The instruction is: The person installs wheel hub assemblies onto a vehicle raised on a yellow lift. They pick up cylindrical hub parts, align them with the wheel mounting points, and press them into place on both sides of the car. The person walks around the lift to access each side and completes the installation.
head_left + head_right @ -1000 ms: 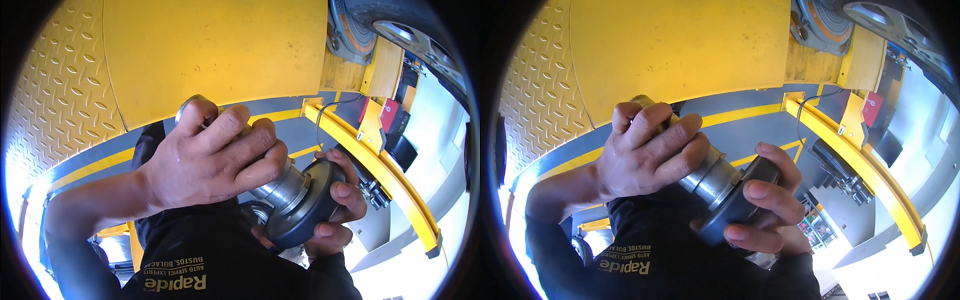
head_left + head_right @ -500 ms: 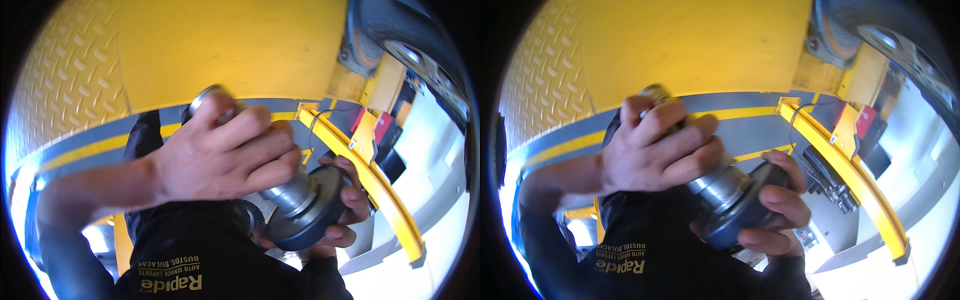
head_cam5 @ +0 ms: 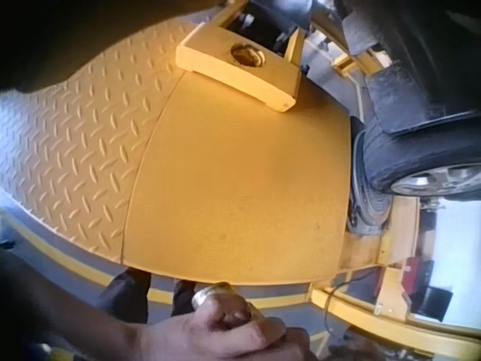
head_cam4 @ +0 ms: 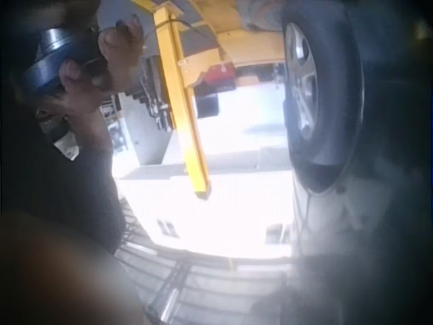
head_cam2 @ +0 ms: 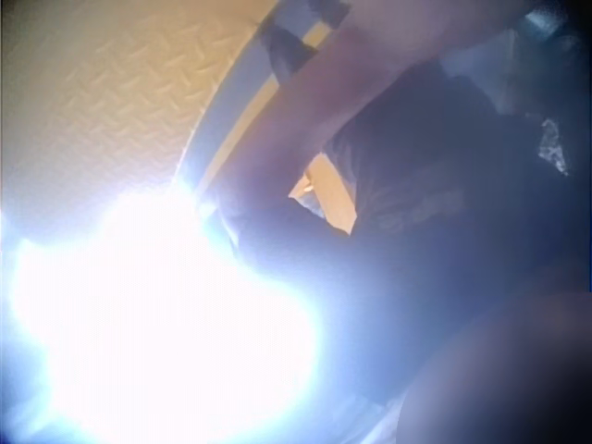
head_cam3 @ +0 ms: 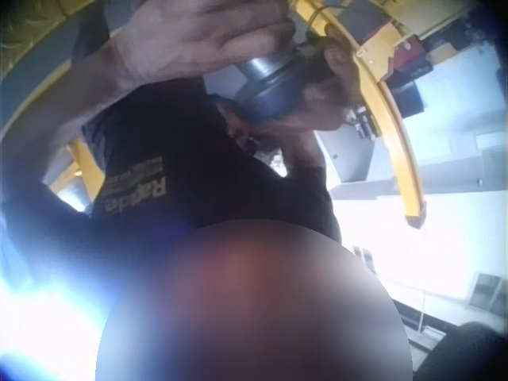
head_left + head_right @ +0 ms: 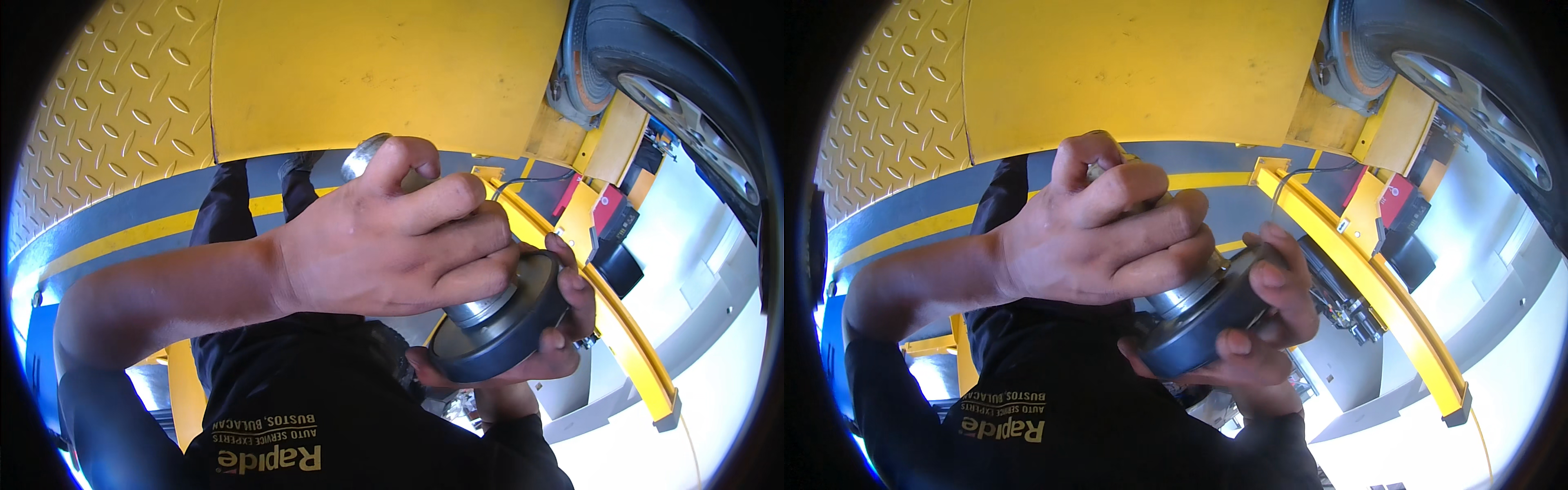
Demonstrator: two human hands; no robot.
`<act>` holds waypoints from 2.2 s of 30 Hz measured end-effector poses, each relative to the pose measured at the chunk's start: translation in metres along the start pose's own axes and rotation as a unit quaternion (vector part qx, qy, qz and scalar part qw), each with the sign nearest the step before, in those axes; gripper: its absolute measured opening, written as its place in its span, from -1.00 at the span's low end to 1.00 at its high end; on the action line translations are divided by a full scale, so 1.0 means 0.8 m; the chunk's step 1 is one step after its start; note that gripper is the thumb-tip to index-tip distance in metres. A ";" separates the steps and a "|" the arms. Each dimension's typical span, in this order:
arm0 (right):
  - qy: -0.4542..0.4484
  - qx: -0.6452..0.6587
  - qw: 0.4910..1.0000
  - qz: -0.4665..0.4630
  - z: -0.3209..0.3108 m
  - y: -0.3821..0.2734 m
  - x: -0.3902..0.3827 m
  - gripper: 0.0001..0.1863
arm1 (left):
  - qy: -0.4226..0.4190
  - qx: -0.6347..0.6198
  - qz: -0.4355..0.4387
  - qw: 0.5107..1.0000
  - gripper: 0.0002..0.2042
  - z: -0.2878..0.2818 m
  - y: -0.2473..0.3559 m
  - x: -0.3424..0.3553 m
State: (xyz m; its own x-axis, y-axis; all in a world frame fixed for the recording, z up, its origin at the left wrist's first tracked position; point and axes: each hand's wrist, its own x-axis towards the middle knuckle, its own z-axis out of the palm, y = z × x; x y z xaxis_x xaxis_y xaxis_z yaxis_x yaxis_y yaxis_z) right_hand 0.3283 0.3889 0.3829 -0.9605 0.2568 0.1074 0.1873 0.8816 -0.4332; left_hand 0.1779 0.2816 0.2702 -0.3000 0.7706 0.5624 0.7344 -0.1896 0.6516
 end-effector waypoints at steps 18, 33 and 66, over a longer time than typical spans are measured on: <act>-0.023 0.085 0.996 0.008 0.041 -0.002 0.138 0.05 | -0.052 -0.101 -0.134 0.985 -0.32 -0.042 -0.090 0.011; 0.087 0.117 0.989 -0.033 0.061 0.023 0.204 -0.09 | 0.005 0.004 -0.076 0.997 -0.33 -0.125 -0.268 0.156; 0.237 0.163 0.940 -0.185 0.168 0.125 0.270 -0.23 | 0.143 -0.651 -0.287 0.688 -0.35 -0.128 -0.395 0.132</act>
State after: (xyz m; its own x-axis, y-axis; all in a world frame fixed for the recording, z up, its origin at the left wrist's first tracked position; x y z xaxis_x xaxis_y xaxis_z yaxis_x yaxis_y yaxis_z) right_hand 0.1117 0.4792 0.2430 -0.7330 0.1722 0.6581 -0.2889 0.7971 -0.5303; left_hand -0.1480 0.3602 0.1758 -0.5579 0.8296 -0.0217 -0.6665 -0.4323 0.6074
